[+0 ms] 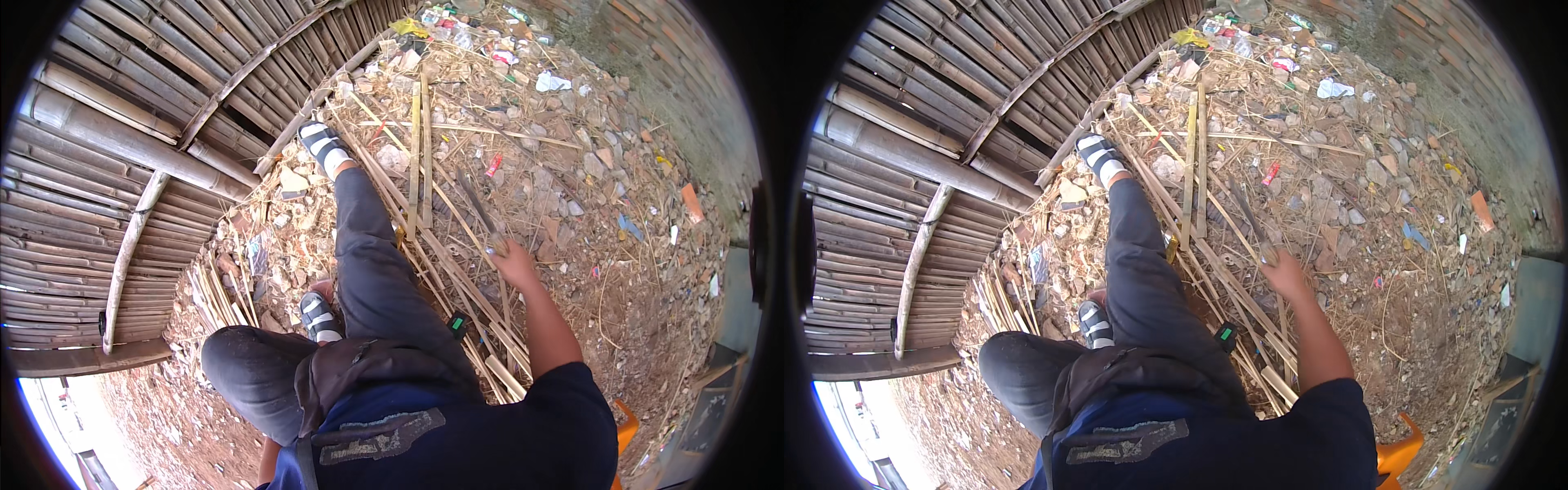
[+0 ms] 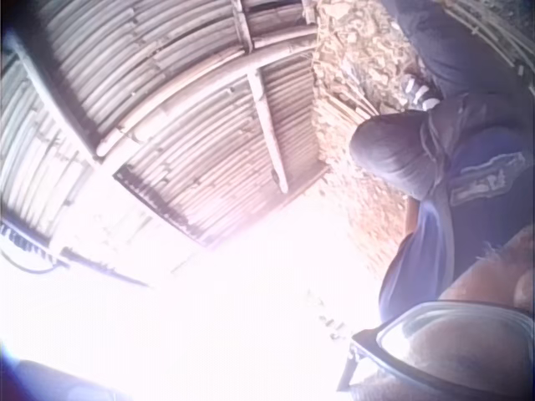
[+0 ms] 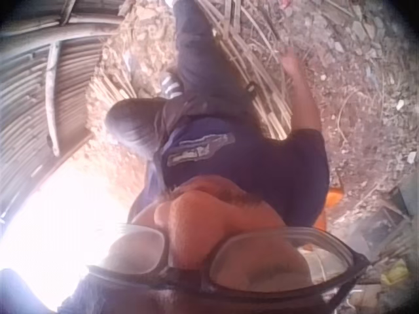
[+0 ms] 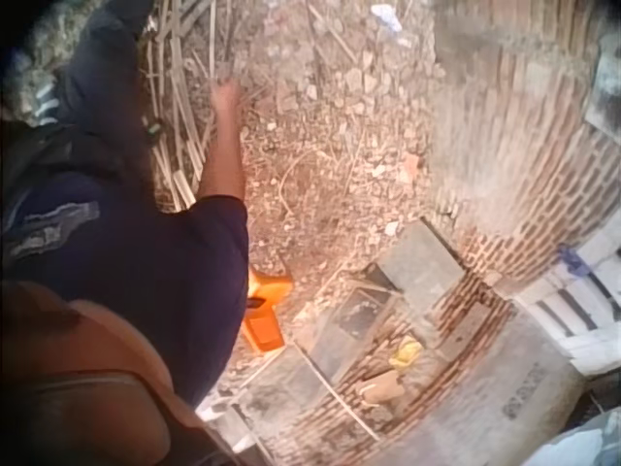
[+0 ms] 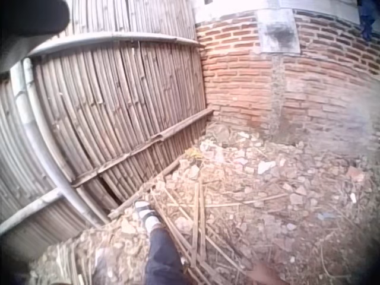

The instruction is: The person shaves thin strips of bamboo using a large blade, drawing the blade along the length of the bamboo slats while sitting in a dirt-floor outdoor area.

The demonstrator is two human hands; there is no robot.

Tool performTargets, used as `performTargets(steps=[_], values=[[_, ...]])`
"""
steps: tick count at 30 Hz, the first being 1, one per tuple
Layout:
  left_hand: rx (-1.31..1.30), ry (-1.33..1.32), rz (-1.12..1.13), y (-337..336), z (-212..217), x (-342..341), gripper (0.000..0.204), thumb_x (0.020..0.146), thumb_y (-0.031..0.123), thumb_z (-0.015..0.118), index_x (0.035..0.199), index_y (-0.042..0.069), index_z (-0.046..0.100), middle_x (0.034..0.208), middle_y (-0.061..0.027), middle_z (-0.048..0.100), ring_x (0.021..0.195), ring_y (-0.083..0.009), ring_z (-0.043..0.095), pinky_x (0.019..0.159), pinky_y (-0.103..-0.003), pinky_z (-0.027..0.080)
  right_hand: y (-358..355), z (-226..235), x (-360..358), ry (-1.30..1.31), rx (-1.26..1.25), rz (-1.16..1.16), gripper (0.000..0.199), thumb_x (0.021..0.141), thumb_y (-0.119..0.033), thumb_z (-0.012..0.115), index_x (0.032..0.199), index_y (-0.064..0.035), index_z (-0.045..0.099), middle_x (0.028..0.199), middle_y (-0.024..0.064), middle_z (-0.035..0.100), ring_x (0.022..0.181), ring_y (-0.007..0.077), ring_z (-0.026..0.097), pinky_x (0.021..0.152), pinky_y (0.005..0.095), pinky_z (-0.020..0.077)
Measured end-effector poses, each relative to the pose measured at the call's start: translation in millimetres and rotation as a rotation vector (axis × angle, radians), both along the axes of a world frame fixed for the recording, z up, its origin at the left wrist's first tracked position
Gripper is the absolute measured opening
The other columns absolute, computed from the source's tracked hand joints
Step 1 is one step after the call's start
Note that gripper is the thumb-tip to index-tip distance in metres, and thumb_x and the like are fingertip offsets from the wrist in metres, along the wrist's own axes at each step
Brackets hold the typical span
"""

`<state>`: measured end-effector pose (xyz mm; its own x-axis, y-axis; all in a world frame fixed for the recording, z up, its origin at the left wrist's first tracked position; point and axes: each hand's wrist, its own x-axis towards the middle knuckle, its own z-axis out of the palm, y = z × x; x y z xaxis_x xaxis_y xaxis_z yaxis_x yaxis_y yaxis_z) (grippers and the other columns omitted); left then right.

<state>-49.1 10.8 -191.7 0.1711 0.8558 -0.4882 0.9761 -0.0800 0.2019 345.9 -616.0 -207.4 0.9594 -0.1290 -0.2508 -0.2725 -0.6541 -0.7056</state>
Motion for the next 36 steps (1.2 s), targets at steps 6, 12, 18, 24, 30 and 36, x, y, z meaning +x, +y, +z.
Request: performTargets(steps=[6,12,18,24,30,36], values=[[-0.022,-0.017,0.016,-2,-2,-1,0.07,0.097,0.054,0.058,0.145,0.006,0.042,0.143,-0.0231,0.044,0.132,-0.0342,0.042,0.11,-0.049,0.036,92,-25,78,0.173,0.711,-0.232,0.049,0.082,-0.021,0.078,0.124,-0.0024,0.062,0.096,0.0057,0.068,0.08,0.0195,0.063,0.074,0.0372,0.0515],[-0.054,-0.042,0.056,3,-2,2,0.067,0.098,0.052,0.058,0.143,0.005,0.045,0.14,-0.0223,0.047,0.129,-0.0328,0.045,0.108,-0.048,0.038,148,-85,135,0.095,0.527,-0.216,0.038,0.079,-0.016,0.075,0.113,-0.0026,0.067,0.097,0.0073,0.07,0.085,0.0204,0.064,0.078,0.0369,0.0509],[-0.089,-0.05,0.086,9,-4,1,0.064,0.098,0.05,0.059,0.141,0.005,0.047,0.137,-0.0216,0.05,0.127,-0.0315,0.047,0.107,-0.047,0.039,160,-131,144,0.088,0.183,-0.109,0.036,0.074,-0.014,0.074,0.108,-0.002,0.068,0.093,0.0124,0.071,0.084,0.0252,0.068,0.079,0.0395,0.0527],[-0.109,-0.065,0.088,19,-6,9,0.06,0.099,0.048,0.059,0.139,0.004,0.049,0.135,-0.0209,0.053,0.125,-0.0302,0.05,0.106,-0.046,0.041,160,-127,146,0.138,0.217,-0.097,0.05,0.074,-0.01,0.074,0.121,-0.0006,0.062,0.106,0.0179,0.071,0.097,0.031,0.069,0.086,0.0401,0.053],[-0.13,-0.089,0.096,28,-9,7,0.057,0.1,0.046,0.059,0.137,0.003,0.052,0.132,-0.0202,0.056,0.122,-0.0289,0.052,0.104,-0.045,0.042,169,-133,143,0.17,0.117,-0.085,0.053,0.074,-0.009,0.073,0.124,-0.0002,0.059,0.11,0.022,0.069,0.104,0.0361,0.068,0.091,0.043,0.0522],[-0.154,-0.14,0.103,30,-12,1,0.054,0.1,0.044,0.06,0.135,0.003,0.054,0.129,-0.0195,0.059,0.12,-0.0275,0.055,0.103,-0.044,0.044,170,-128,136,0.085,0.002,-0.085,0.051,0.072,-0.01,0.076,0.121,-0.0002,0.062,0.11,0.0219,0.07,0.106,0.0377,0.068,0.094,0.0434,0.0519]])
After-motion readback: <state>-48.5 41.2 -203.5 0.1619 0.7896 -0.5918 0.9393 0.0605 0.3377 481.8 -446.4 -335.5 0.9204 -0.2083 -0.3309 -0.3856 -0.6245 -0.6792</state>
